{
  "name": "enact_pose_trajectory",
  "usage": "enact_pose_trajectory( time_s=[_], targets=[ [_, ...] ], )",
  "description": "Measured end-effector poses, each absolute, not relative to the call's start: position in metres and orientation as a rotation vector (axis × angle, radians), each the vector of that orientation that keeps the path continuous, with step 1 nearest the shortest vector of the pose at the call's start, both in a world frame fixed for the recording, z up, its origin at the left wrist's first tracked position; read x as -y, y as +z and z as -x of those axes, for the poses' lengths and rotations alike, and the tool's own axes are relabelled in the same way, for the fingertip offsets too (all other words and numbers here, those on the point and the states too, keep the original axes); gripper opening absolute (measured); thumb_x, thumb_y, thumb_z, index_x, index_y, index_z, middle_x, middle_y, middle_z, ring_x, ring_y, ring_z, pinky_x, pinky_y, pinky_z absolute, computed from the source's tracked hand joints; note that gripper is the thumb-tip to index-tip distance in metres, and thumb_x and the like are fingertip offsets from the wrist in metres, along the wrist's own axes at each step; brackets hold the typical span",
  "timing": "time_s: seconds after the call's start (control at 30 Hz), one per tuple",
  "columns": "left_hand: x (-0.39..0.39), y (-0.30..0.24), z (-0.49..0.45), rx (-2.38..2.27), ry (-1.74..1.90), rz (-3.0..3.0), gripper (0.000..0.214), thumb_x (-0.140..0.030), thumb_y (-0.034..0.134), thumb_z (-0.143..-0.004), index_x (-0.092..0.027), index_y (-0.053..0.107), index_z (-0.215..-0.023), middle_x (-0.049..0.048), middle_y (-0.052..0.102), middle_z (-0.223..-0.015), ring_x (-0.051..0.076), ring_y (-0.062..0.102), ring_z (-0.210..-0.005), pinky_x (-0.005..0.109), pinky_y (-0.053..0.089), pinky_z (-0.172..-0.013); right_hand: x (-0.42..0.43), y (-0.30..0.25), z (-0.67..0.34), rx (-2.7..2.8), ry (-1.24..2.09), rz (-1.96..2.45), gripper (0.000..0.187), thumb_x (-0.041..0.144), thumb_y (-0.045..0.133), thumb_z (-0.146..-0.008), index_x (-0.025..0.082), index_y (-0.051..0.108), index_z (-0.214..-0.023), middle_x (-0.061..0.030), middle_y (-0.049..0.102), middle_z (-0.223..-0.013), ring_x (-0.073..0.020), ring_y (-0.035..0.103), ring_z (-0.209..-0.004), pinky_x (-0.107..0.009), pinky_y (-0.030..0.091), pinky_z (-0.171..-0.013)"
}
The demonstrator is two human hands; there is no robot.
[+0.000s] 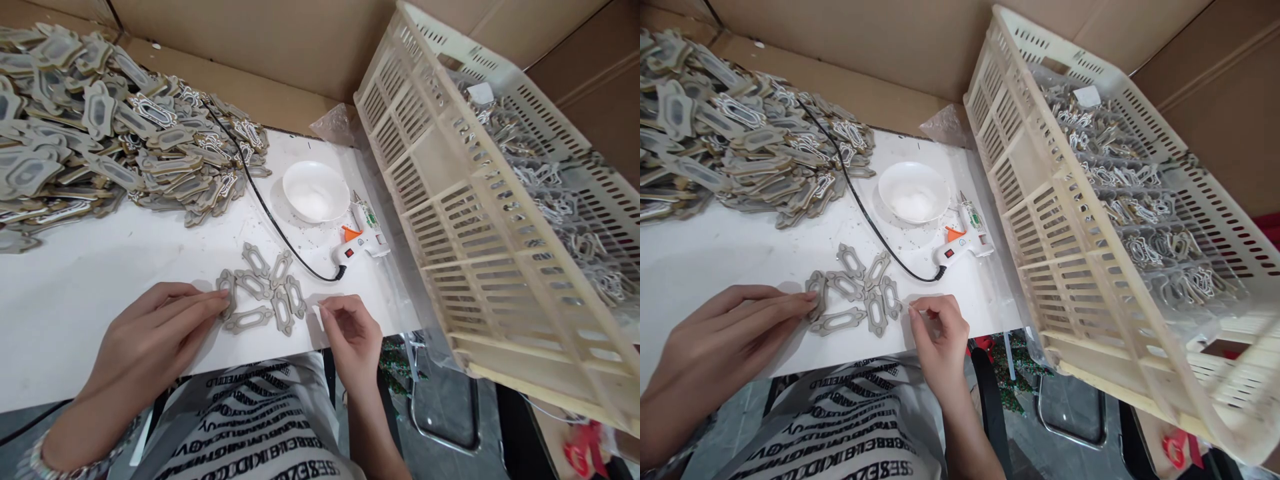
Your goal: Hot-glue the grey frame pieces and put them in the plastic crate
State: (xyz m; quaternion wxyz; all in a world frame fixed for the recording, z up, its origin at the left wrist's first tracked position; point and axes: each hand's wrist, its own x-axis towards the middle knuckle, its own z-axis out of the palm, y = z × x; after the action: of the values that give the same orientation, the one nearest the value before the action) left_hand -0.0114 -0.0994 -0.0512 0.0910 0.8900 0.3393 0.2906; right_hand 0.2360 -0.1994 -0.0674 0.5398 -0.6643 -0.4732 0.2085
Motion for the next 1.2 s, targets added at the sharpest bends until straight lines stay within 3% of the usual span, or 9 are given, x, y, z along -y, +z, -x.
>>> enact_pose_trajectory(
  time_s=[0.43, 0.67, 0.93, 1.2],
  targets=[
    [0.1, -0.055, 0.012, -0.982, 0.821, -2.78, 0.027, -0.02, 0.054, -0.098, -0.027, 0.069, -0.12, 0.0005, 0.077, -0.113, 0.024, 0.065, -0.087, 0.04, 0.056, -0.079, 0.2, -0.068, -0.236, 1.136, 0.471, 1.597, 0.009, 0.016, 0.067, -0.091, 0.023, 0.069, -0.086, -0.0014, 0.072, -0.08, -0.016, 0.062, -0.071, -0.028, 0.047, -0.061],
    [0.104, -0.044, 0.012, -1.107, 0.891, -2.628, 0.029, -0.022, 0.054, -0.096, -0.034, 0.068, -0.119, -0.0027, 0.077, -0.113, 0.022, 0.067, -0.084, 0.042, 0.057, -0.08, 0.202, -0.066, -0.236, 1.124, 0.488, 1.562, 0.009, 0.015, 0.067, -0.09, 0.023, 0.069, -0.088, -0.0016, 0.073, -0.08, -0.0169, 0.064, -0.073, -0.029, 0.048, -0.062],
    [0.124, -0.028, -0.014, -0.847, 0.96, -2.191, 0.004, -0.029, 0.067, -0.094, -0.03, 0.071, -0.092, -0.0044, 0.076, -0.081, 0.015, 0.069, -0.069, 0.027, 0.056, -0.059, 0.205, -0.04, -0.21, 1.285, 0.736, 1.325, 0.017, 0.008, 0.067, -0.089, 0.025, 0.068, -0.09, 0.0008, 0.075, -0.084, -0.0158, 0.066, -0.077, -0.029, 0.053, -0.069],
    [0.125, -0.032, -0.006, -0.896, 0.743, -1.951, 0.005, -0.032, 0.068, -0.092, -0.033, 0.073, -0.09, -0.0053, 0.077, -0.084, 0.013, 0.07, -0.069, 0.02, 0.055, -0.055, 0.201, -0.038, -0.199, 1.305, 0.764, 1.236, 0.016, 0.01, 0.069, -0.089, 0.025, 0.068, -0.089, 0.0006, 0.076, -0.082, -0.0154, 0.068, -0.074, -0.03, 0.055, -0.068]
  ],
)
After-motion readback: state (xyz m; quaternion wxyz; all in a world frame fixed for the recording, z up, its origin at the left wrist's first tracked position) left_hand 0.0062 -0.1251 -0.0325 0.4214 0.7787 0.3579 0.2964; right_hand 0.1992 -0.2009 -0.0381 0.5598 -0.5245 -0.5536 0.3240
